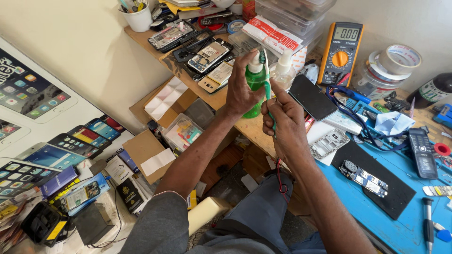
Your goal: The person tests a disassembled mobile phone with multimeter probes, then uses a screwdriver and a plastic pry tool to remove screws and separate the phone casing. The person wipes the phone and its motherboard with a cloth and a toothbrush, then sprays a cleaning liquid onto the board and continues brushing. The clip ends with the person handling a white cable.
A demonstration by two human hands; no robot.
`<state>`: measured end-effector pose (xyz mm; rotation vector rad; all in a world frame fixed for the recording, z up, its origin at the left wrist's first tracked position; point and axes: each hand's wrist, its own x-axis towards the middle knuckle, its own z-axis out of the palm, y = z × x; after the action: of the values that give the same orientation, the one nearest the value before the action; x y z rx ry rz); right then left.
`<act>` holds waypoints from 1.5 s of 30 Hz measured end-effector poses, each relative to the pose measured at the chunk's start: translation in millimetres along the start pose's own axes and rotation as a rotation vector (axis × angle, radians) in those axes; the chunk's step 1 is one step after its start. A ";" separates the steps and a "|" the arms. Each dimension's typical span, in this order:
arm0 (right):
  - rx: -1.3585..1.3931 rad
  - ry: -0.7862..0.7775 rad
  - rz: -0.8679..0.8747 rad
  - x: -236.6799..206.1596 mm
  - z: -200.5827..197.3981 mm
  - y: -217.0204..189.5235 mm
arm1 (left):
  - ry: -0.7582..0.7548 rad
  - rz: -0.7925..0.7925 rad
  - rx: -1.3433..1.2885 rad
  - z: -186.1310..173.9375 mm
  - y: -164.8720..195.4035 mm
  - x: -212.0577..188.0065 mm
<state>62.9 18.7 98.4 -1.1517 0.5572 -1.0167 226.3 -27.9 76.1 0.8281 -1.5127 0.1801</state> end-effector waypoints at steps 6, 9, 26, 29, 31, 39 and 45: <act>-0.020 -0.001 -0.037 -4.9 0.3 -9.6 | -0.034 -0.010 0.082 4.8 -17.1 -7.6; -0.210 0.073 -0.129 -47.2 -20.7 -8.2 | 0.024 0.109 0.133 6.8 -13.9 -24.3; -1.462 0.815 0.041 -312.4 -162.2 -5.0 | -0.992 0.155 -0.382 189.6 109.4 -94.2; -1.637 0.739 0.110 -305.1 -161.7 -7.6 | -0.981 0.118 -0.417 184.9 109.1 -102.7; -1.725 0.669 0.191 -293.0 -165.6 -7.7 | -0.960 0.109 -0.433 183.1 108.8 -107.7; -1.900 0.506 0.268 -277.6 -171.0 -15.4 | -0.957 0.094 -0.414 181.4 110.6 -108.9; -1.846 0.510 0.254 -279.5 -178.5 -17.4 | -0.949 0.072 -0.401 181.7 110.9 -110.1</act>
<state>-217.3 177.3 17.3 -2.2424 2.2335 -0.3187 3.9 -10.6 -11.7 0.5383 -2.3559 -0.5274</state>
